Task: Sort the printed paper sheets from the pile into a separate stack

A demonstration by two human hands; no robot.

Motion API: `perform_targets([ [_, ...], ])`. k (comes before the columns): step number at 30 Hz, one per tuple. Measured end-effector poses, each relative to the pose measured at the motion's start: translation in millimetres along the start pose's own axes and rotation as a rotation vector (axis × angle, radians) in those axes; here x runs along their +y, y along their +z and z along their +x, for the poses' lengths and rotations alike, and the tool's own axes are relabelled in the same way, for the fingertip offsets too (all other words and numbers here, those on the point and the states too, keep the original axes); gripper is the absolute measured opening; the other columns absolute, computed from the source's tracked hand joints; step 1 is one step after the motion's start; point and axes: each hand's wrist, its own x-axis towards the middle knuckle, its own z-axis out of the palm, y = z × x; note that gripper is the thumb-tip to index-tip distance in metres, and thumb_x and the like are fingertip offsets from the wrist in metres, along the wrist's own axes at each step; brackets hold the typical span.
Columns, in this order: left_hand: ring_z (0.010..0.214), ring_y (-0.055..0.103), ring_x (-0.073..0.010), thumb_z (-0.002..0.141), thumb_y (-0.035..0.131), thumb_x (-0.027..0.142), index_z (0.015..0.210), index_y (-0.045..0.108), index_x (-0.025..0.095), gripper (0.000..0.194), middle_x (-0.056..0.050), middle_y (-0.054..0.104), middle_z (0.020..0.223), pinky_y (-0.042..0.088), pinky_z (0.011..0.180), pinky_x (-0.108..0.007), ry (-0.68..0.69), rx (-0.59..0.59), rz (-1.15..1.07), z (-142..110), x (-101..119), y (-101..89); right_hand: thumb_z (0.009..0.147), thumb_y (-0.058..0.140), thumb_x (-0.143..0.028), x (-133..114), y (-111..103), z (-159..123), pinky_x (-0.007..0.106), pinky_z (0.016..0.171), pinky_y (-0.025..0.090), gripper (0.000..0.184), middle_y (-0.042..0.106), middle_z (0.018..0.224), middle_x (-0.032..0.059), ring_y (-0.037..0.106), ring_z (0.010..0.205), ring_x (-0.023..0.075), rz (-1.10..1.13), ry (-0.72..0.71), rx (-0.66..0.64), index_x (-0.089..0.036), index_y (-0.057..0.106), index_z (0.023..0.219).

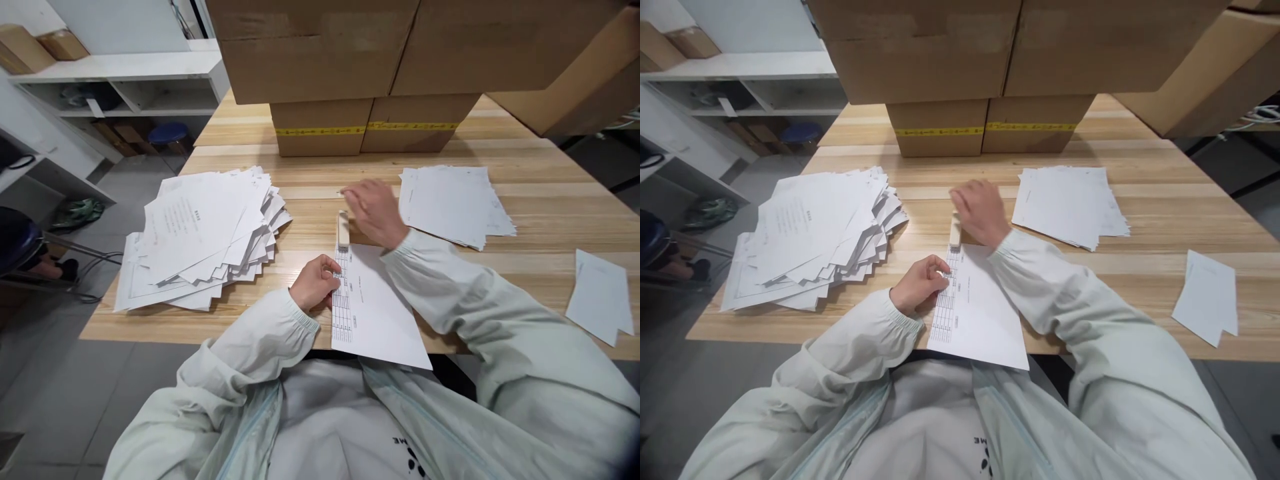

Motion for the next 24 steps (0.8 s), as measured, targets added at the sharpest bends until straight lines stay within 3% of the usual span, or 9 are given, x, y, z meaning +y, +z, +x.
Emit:
perform_targets([
  [2, 0.032, 0.045, -0.0093, 0.068, 0.056, 0.002, 0.087, 0.047, 0.02, 0.028, 0.013, 0.048, 0.042, 0.034, 0.033, -0.017, -0.014, 0.014, 0.002, 0, 0, -0.1, 0.104, 0.036, -0.032, -18, 24, 20, 0.047, 0.096, 0.041, 0.04, 0.073, 0.112, 0.0114, 0.06, 0.106, 0.0287, -0.014, -0.058, -0.125, -0.017, 0.073, 0.102],
  [5, 0.033, 0.045, -0.0091, 0.068, 0.055, 0.002, 0.086, 0.047, 0.02, 0.027, 0.013, 0.045, 0.042, 0.035, 0.033, -0.016, -0.017, 0.017, -0.007, 0, 0, -0.3, 0.105, 0.036, -0.033, -31, 52, 23, 0.048, 0.105, 0.033, 0.041, 0.072, 0.115, 0.013, 0.056, 0.111, 0.0291, -0.049, -0.133, -0.231, -0.015, 0.073, 0.104],
  [11, 0.034, 0.045, -0.0089, 0.068, 0.054, 0.002, 0.085, 0.048, 0.02, 0.026, 0.012, 0.045, 0.043, 0.033, 0.036, -0.016, 0.012, -0.003, 0.009, 6, 0, 1.0, 0.105, 0.034, -0.035, -29, 71, 17, 0.049, 0.115, 0.02, 0.043, 0.069, 0.122, 0.0137, 0.052, 0.12, 0.0286, -0.042, -0.122, -0.202, -0.014, 0.07, 0.116],
  [15, 0.037, 0.04, -0.0076, 0.072, 0.055, 0.005, 0.082, 0.05, 0.02, 0.019, 0.012, 0.039, 0.046, 0.032, 0.041, -0.018, 0.08, 0.037, 0.075, -11, -13, -2.2, 0.103, 0.037, -0.036, -23, 41, 11, 0.047, 0.11, 0.033, 0.042, 0.065, 0.134, 0.0135, 0.054, 0.125, 0.0277, 0.118, -0.018, -0.033, -0.015, 0.062, 0.131],
  [18, 0.047, 0.043, -0.007, 0.08, 0.056, 0.009, 0.082, 0.055, 0.019, 0.01, 0.008, 0.045, 0.055, 0.034, 0.05, -0.019, 0.353, 0.154, 0.271, -47, -34, -12.6, 0.099, 0.046, -0.049, -12, -6, -38, 0.047, 0.108, 0.041, 0.044, 0.069, 0.127, 0.0133, 0.059, 0.121, 0.0281, 0.26, 0.058, 0.147, -0.018, 0.066, 0.124],
  [19, 0.049, 0.043, -0.0069, 0.083, 0.056, 0.012, 0.084, 0.056, 0.02, 0.008, 0.007, 0.048, 0.058, 0.033, 0.05, -0.02, 0.437, 0.216, 0.327, -60, -40, -16.6, 0.097, 0.049, -0.053, -9, -21, -63, 0.046, 0.104, 0.044, 0.044, 0.071, 0.12, 0.0126, 0.063, 0.115, 0.0273, 0.311, 0.146, 0.18, -0.02, 0.069, 0.117],
  [21, 0.05, 0.045, -0.0069, 0.087, 0.055, 0.014, 0.088, 0.057, 0.02, 0.006, 0.005, 0.055, 0.064, 0.035, 0.051, -0.021, 0.588, 0.332, 0.378, -81, -47, -22.5, 0.096, 0.049, -0.058, -9, -48, -116, 0.042, 0.093, 0.052, 0.045, 0.074, 0.108, 0.0114, 0.069, 0.099, 0.024, 0.499, 0.418, 0.103, -0.02, 0.072, 0.108],
  [24, 0.053, 0.051, -0.0071, 0.09, 0.055, 0.015, 0.091, 0.059, 0.021, 0.008, 0.003, 0.062, 0.073, 0.039, 0.051, -0.02, 0.751, 0.404, 0.395, -88, -42, -21.5, 0.091, 0.045, -0.073, -28, -69, -177, 0.037, 0.074, 0.058, 0.063, 0.075, 0.099, 0.0114, 0.072, 0.084, 0.0234, 0.977, 0.64, -0.322, -0.019, 0.069, 0.116],
])
